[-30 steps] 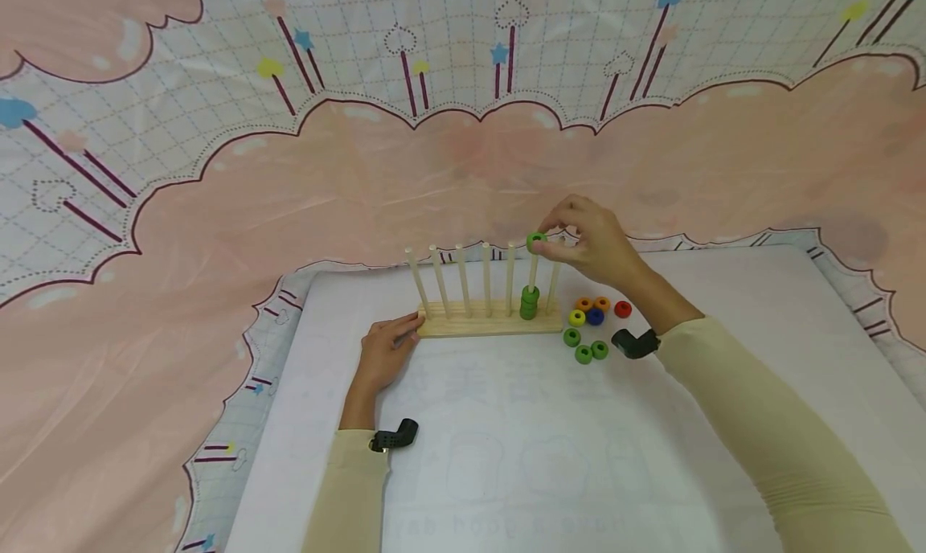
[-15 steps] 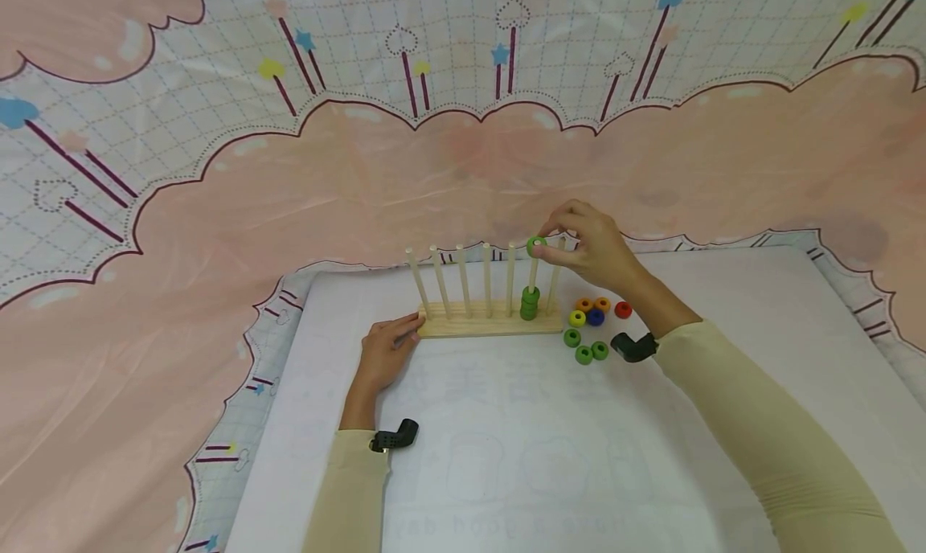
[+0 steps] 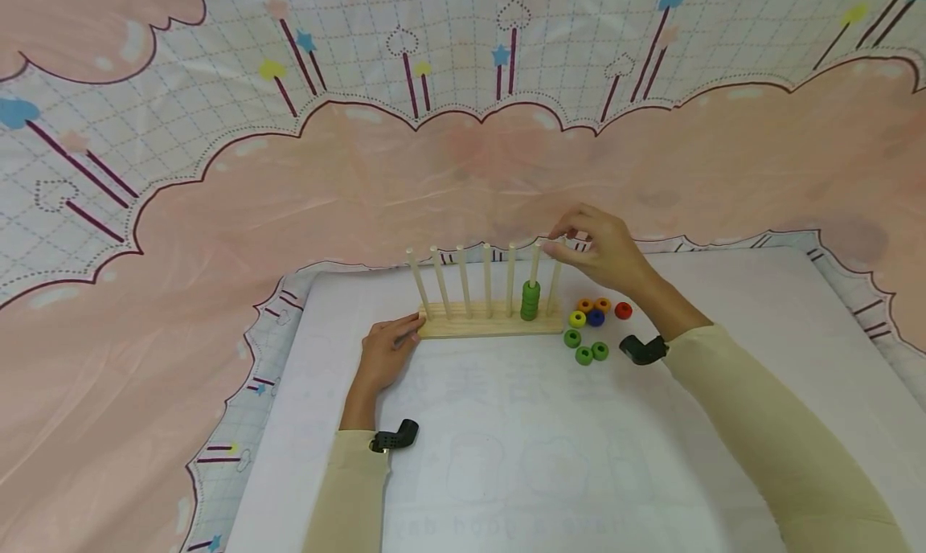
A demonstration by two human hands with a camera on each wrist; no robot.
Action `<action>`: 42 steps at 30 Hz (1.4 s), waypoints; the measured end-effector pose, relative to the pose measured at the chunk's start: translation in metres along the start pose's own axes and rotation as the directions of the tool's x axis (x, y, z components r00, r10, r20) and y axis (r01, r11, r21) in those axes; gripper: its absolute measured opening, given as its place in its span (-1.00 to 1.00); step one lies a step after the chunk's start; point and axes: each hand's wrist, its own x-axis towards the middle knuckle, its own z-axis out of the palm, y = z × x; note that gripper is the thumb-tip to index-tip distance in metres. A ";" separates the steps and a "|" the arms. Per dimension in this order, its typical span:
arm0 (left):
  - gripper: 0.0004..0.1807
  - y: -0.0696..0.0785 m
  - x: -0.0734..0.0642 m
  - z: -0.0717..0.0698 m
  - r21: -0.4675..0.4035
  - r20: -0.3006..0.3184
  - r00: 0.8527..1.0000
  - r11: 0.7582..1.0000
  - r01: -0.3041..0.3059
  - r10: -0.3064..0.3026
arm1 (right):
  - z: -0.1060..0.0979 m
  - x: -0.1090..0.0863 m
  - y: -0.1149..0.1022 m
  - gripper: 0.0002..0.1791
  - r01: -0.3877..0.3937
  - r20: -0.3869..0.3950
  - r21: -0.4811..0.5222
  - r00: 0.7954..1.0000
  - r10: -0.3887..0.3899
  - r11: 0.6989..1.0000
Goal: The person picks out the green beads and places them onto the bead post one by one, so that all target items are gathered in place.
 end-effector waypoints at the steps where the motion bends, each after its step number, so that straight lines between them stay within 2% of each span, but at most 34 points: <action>1: -0.62 0.000 0.000 0.000 -0.002 0.001 1.000 1.000 0.002 -0.002 | -0.001 -0.002 0.001 -0.78 -0.010 0.004 0.002 1.000 0.010 1.000; 7: -0.62 0.001 0.000 0.000 0.002 0.003 1.000 1.000 0.003 -0.003 | -0.005 -0.017 0.014 -0.76 -0.091 0.072 -0.016 0.993 0.092 0.996; 14: -0.61 0.000 0.001 0.000 -0.002 -0.003 1.000 1.000 -0.006 0.006 | -0.001 -0.039 0.036 -0.73 -0.155 0.156 -0.055 0.974 0.162 0.986; 29: -0.61 -0.001 0.002 0.001 0.006 0.001 1.000 1.000 -0.007 0.007 | 0.026 -0.083 0.074 -0.76 -0.049 0.255 -0.051 0.965 0.061 0.997; 33: -0.61 -0.002 0.001 0.001 0.011 0.001 1.000 1.000 -0.005 0.005 | 0.032 -0.089 0.078 -0.76 -0.079 0.301 -0.086 0.948 0.102 0.993; 38: -0.62 -0.002 0.001 0.001 0.008 0.001 1.000 1.000 -0.001 0.001 | 0.036 -0.093 0.076 -0.71 -0.141 0.362 -0.143 0.914 0.185 0.980; 42: -0.62 0.000 0.001 0.000 0.000 0.004 1.000 1.000 0.008 -0.008 | 0.039 -0.095 0.074 -0.67 -0.147 0.380 -0.190 0.901 0.211 0.971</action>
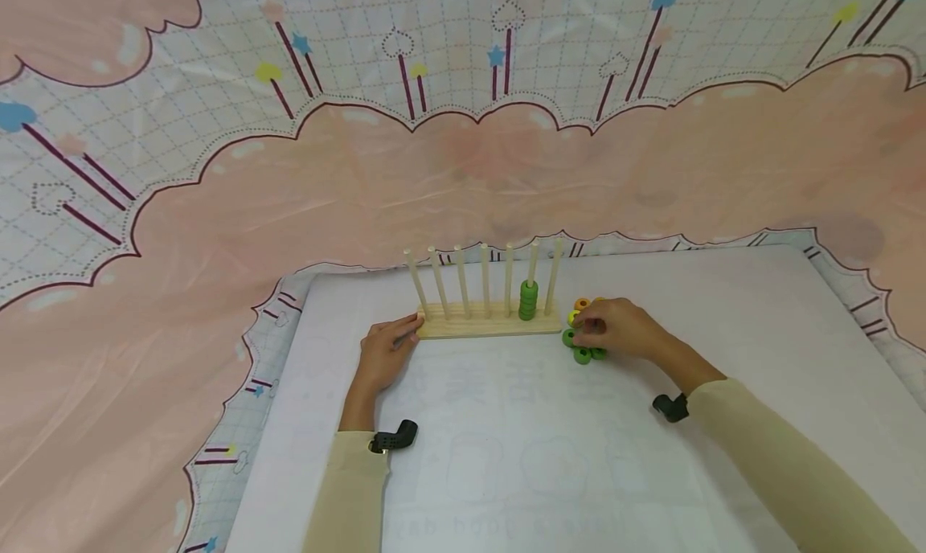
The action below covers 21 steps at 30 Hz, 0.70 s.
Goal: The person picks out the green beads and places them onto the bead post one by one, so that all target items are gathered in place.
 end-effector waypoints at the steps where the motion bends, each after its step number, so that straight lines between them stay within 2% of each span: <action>1: -0.62 0.000 0.000 0.000 0.001 0.000 1.000 1.000 0.002 -0.002 | 0.001 0.000 0.000 -0.66 0.000 0.003 -0.010 1.000 0.000 1.000; 8: -0.61 0.000 0.001 0.001 0.000 -0.002 1.000 1.000 -0.003 0.003 | 0.005 0.004 0.000 -0.65 0.013 0.025 -0.069 1.000 -0.011 0.998; 21: -0.61 -0.002 0.001 0.001 0.001 -0.001 1.000 1.000 -0.007 0.007 | 0.007 0.006 -0.001 -0.64 0.003 0.028 -0.074 1.000 -0.001 0.997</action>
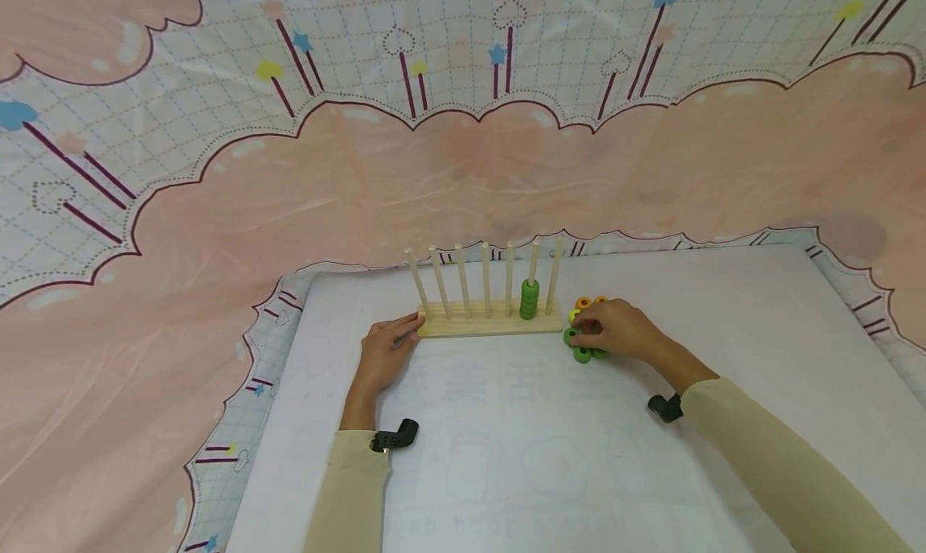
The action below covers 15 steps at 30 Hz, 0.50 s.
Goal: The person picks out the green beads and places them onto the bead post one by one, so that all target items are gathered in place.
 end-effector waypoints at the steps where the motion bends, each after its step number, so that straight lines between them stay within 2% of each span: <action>1: -0.61 0.000 0.000 0.000 0.000 -0.001 1.000 1.000 -0.002 0.002 | 0.000 0.000 0.000 -0.64 0.003 -0.001 0.000 1.000 -0.003 1.000; 9: -0.60 0.001 0.000 0.000 0.001 -0.004 1.000 1.000 -0.001 0.001 | 0.000 -0.001 0.002 -0.64 -0.014 -0.015 0.000 1.000 0.014 1.000; 15: -0.59 0.001 0.000 0.000 0.009 -0.008 1.000 1.000 -0.003 0.003 | -0.007 -0.003 0.000 -0.61 -0.056 -0.005 0.007 0.998 0.056 0.998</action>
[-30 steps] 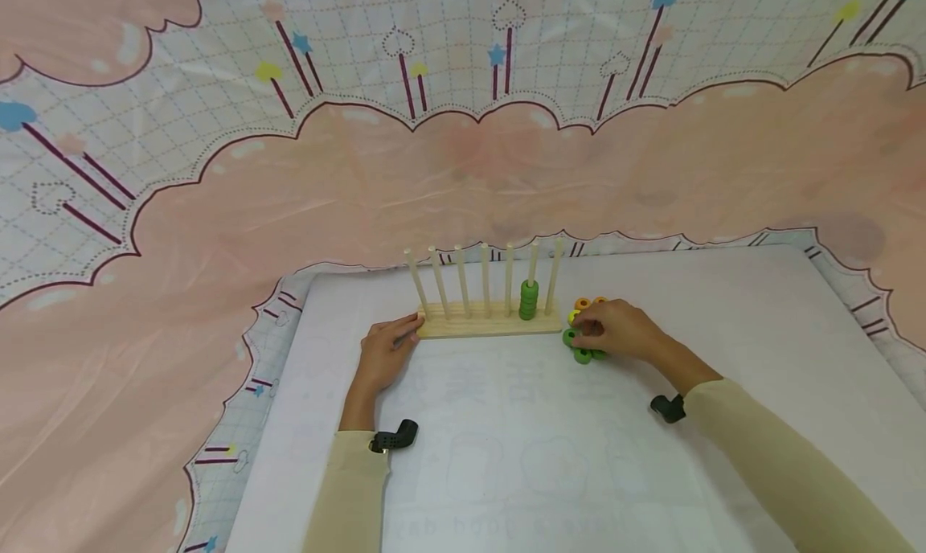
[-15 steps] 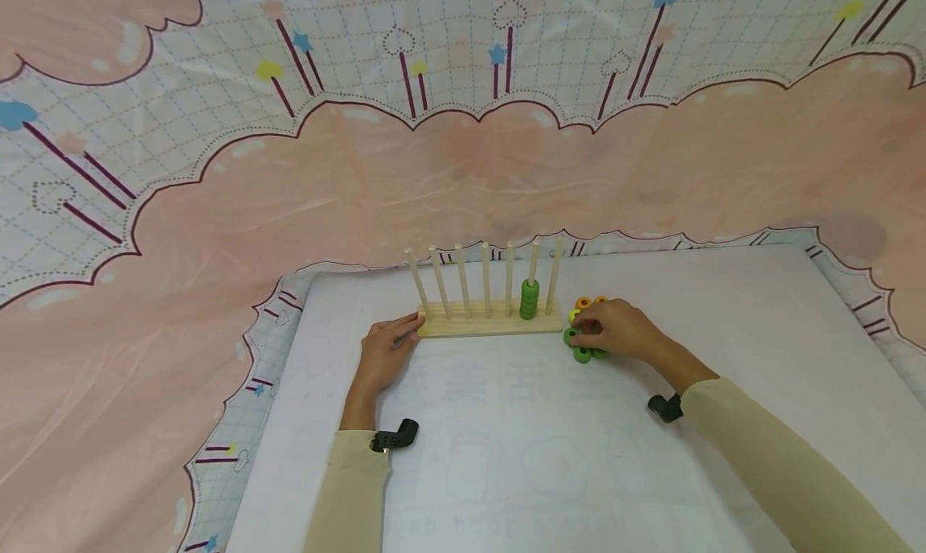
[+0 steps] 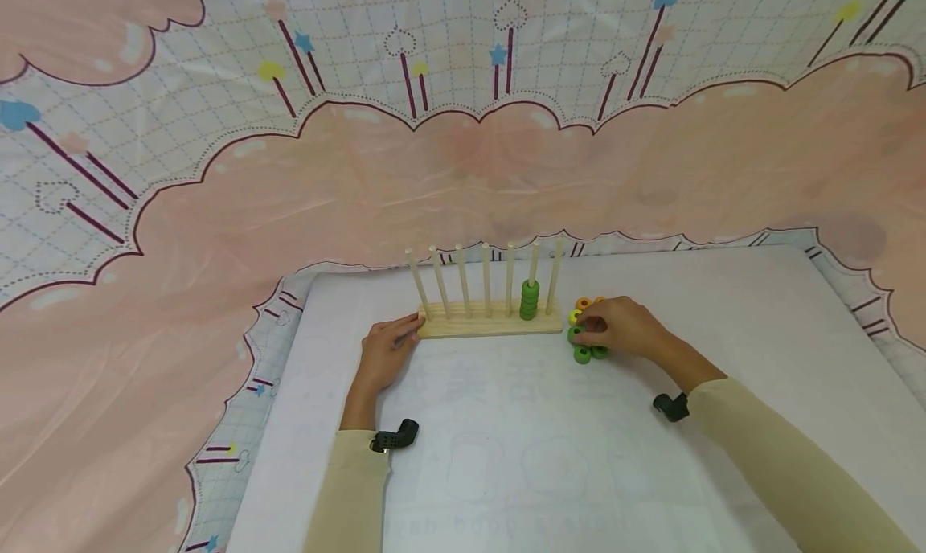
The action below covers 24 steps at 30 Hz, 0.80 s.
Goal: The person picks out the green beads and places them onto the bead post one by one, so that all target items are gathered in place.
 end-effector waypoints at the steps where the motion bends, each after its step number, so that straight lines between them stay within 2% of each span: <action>1: -0.59 0.000 0.000 0.000 -0.001 0.001 1.000 1.000 0.001 -0.001 | -0.002 0.000 0.000 -0.61 -0.010 0.000 0.003 1.000 0.010 1.000; 10: -0.61 -0.001 0.001 0.001 0.002 0.010 1.000 1.000 0.004 -0.004 | -0.014 -0.003 -0.004 -0.67 -0.021 -0.017 -0.020 1.000 0.021 1.000; 24: -0.61 -0.002 0.001 0.001 0.002 0.007 1.000 1.000 0.002 -0.002 | -0.043 -0.003 -0.012 -0.73 0.048 -0.079 -0.084 0.995 -0.055 0.995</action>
